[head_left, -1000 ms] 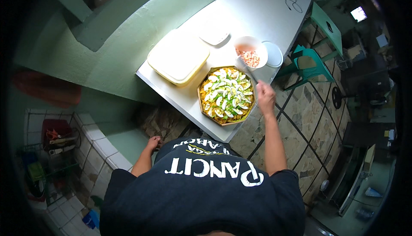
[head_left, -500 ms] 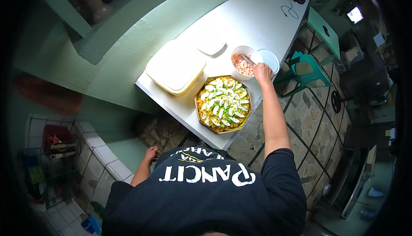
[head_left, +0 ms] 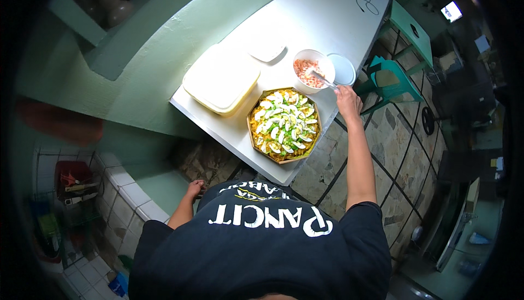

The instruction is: The person assembles a dish by placing a tray of food on the counter, then using tongs to add toppings from two separate containers onto the tray. The person handles the tray, tongs, and topping containers during the process.

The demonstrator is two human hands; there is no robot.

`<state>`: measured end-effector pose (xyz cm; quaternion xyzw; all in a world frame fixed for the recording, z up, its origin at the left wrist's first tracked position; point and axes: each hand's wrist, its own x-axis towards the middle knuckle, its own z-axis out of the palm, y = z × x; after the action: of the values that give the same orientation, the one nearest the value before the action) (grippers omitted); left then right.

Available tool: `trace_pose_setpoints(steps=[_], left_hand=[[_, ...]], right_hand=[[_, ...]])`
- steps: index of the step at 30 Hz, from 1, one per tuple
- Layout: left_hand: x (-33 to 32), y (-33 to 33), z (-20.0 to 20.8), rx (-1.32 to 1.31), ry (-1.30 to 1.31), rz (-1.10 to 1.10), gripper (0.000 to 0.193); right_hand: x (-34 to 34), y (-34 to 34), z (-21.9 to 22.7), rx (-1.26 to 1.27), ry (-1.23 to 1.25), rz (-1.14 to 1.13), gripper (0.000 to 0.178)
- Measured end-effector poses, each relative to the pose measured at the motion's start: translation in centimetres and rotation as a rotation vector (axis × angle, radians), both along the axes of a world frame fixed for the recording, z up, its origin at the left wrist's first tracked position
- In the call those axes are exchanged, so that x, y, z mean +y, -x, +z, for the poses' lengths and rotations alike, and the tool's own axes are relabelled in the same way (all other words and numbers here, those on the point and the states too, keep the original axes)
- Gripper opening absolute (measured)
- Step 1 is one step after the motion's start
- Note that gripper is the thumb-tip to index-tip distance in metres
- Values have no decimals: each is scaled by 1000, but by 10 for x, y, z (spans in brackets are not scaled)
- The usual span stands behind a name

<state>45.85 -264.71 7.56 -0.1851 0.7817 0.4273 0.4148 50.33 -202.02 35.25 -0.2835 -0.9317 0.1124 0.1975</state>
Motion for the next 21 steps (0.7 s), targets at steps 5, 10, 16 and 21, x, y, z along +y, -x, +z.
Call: trace_pose_setpoints(steps=[5, 10, 16, 21], left_hand=[[10, 21, -8, 45, -97, -7, 31], [17, 25, -4, 78, -141, -7, 32], [0, 1, 5, 23, -93, 30, 34], [-23, -19, -3, 10, -39, 37, 32]], right_hand=[[14, 14, 9, -75, -185, -25, 23], [18, 50, 1, -208, -254, -83, 21], [22, 67, -3, -195, -392, -38, 20], [24, 69, -14, -226, -564, 1, 16]])
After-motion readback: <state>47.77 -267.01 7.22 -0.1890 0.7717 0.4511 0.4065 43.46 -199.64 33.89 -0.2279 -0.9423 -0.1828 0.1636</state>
